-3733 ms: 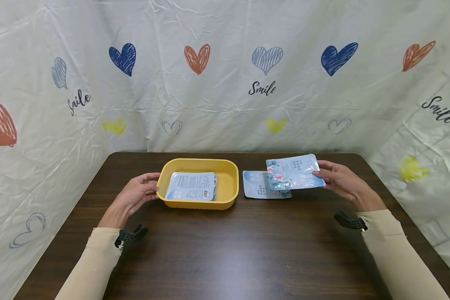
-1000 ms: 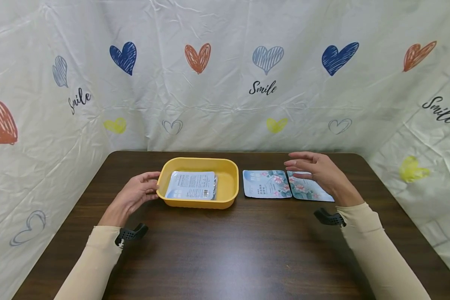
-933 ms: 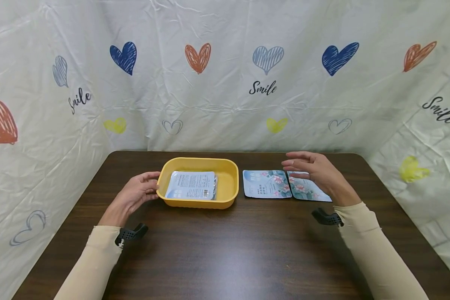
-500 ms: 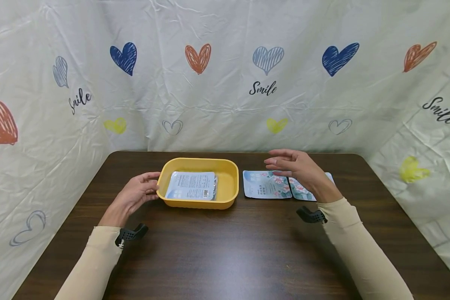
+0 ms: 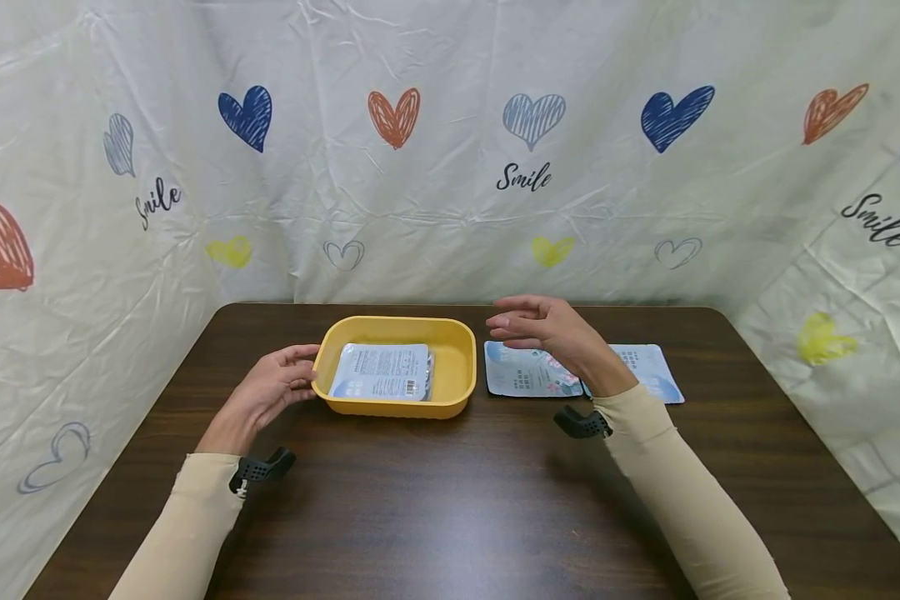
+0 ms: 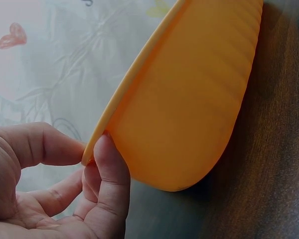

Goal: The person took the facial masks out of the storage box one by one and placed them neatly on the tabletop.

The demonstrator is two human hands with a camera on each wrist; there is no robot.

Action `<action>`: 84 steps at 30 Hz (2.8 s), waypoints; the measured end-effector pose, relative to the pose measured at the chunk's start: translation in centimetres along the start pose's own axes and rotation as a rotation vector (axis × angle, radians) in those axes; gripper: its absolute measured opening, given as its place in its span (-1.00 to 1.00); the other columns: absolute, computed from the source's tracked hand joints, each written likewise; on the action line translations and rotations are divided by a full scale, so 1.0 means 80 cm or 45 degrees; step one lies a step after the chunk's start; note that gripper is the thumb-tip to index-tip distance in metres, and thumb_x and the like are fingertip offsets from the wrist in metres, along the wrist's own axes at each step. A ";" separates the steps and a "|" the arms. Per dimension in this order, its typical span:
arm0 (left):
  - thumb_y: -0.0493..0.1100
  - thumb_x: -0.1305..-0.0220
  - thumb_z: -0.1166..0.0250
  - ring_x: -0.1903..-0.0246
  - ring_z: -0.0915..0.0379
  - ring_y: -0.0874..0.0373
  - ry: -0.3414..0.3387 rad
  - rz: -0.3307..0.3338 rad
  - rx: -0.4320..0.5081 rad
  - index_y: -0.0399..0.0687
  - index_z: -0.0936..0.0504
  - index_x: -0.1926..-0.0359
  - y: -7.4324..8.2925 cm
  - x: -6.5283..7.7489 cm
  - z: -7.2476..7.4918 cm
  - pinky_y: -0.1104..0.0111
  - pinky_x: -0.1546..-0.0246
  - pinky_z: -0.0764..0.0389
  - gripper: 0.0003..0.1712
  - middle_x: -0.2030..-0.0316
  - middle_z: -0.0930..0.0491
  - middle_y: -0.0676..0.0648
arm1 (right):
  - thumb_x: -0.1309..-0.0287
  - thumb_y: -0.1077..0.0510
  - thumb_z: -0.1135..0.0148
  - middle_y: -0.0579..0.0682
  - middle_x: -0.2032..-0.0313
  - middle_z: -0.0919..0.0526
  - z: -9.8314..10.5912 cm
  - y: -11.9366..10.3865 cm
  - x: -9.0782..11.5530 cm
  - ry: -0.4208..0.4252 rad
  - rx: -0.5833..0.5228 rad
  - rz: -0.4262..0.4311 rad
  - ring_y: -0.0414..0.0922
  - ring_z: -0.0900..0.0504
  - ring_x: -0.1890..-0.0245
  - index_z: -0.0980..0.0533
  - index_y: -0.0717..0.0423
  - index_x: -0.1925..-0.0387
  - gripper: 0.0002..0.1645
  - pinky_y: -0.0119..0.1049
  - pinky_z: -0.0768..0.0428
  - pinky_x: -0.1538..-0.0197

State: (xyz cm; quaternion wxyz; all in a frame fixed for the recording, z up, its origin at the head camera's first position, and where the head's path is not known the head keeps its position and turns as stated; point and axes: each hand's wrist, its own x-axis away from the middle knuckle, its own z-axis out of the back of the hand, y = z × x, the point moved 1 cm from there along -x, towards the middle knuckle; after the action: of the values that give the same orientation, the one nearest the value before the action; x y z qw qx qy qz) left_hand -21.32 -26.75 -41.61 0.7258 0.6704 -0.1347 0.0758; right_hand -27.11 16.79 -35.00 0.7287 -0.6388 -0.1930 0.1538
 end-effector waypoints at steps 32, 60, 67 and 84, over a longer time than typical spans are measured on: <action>-0.29 -0.47 -0.14 0.13 -0.59 -0.01 0.016 -0.011 0.013 -0.18 -0.21 -0.51 -0.003 -0.001 0.000 0.39 0.09 -0.69 -0.35 -0.30 -0.33 -0.36 | -0.23 0.18 -0.40 0.30 -0.29 -0.51 -0.083 0.012 -0.059 -0.131 0.056 -0.010 0.08 -0.61 -0.20 -0.41 0.14 -0.37 -0.30 -0.17 -0.63 -0.17; -0.33 -0.45 -0.12 0.10 -0.56 -0.06 0.022 -0.001 0.032 -0.21 -0.21 -0.51 -0.001 0.000 0.000 0.37 0.13 -0.70 -0.34 -0.27 -0.36 -0.38 | -0.25 0.14 -0.40 0.10 -0.10 -0.64 -0.154 0.028 -0.098 -0.103 0.133 -0.178 -0.05 -0.62 -0.06 -0.44 0.21 -0.35 -0.32 0.07 -0.58 -0.22; -0.33 -0.44 -0.12 0.12 -0.57 -0.03 0.021 -0.007 0.027 -0.21 -0.21 -0.51 -0.003 -0.002 -0.001 0.37 0.13 -0.70 -0.34 -0.24 -0.38 -0.37 | -0.28 0.13 -0.37 0.08 -0.09 -0.65 -0.158 0.033 -0.100 -0.102 0.155 -0.222 -0.06 -0.61 -0.06 -0.46 0.19 -0.34 -0.36 0.05 -0.58 -0.21; -0.34 -0.44 -0.11 0.12 -0.56 -0.04 0.026 -0.004 0.030 -0.21 -0.21 -0.51 -0.003 -0.003 -0.001 0.37 0.14 -0.70 -0.35 -0.28 -0.35 -0.38 | -0.31 0.18 -0.33 0.08 -0.04 -0.64 -0.154 0.032 -0.092 -0.058 0.127 -0.225 0.00 -0.57 -0.05 -0.52 0.28 -0.24 -0.49 0.03 -0.56 -0.19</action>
State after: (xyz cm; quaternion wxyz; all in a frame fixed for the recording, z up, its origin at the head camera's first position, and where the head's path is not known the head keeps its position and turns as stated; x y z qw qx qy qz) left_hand -21.47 -26.65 -41.93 0.7192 0.6783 -0.1254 0.0831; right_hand -27.66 2.93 -39.49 0.7658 -0.5785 -0.2572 0.1130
